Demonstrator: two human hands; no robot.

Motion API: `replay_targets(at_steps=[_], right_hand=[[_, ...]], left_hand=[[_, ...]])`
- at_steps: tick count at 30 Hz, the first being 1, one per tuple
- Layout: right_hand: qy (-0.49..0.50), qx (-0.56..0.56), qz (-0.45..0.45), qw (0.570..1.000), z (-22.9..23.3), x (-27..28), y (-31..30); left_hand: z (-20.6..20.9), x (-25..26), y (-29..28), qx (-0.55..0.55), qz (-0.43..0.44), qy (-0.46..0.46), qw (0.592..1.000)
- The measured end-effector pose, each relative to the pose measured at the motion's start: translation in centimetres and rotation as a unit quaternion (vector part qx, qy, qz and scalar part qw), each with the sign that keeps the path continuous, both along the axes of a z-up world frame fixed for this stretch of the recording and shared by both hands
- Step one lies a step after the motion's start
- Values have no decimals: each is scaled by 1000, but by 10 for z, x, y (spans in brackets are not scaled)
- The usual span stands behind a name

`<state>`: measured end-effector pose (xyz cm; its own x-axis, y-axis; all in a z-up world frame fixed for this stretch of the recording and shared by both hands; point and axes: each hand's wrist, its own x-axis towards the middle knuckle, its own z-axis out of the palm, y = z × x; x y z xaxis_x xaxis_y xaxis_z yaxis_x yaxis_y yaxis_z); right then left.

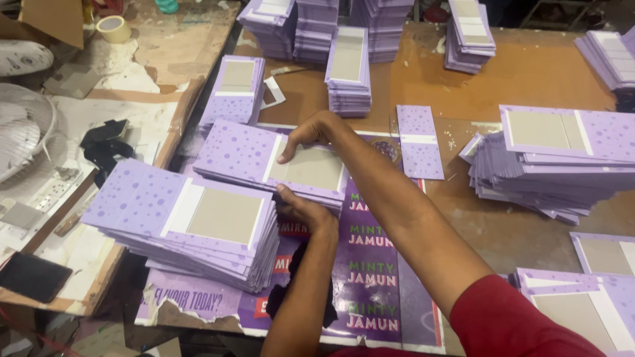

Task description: The person folds purple printed paper sheets in half and stacks them on the table. The person repeatedly picks up sheets, folds them, and places them into a growing stack.

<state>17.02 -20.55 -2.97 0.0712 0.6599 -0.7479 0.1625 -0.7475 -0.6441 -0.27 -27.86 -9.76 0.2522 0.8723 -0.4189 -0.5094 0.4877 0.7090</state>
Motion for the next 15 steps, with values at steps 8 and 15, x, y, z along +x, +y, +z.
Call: replay_targets(at_steps=[8, 15], right_hand=[[-33, -26, -3, 999, 20, -6, 3], [13, -4, -14, 1000, 17, -6, -3]], left_hand=[[-13, -14, 10, 49, -55, 52, 996], [7, 0, 13, 60, 26, -29, 997]])
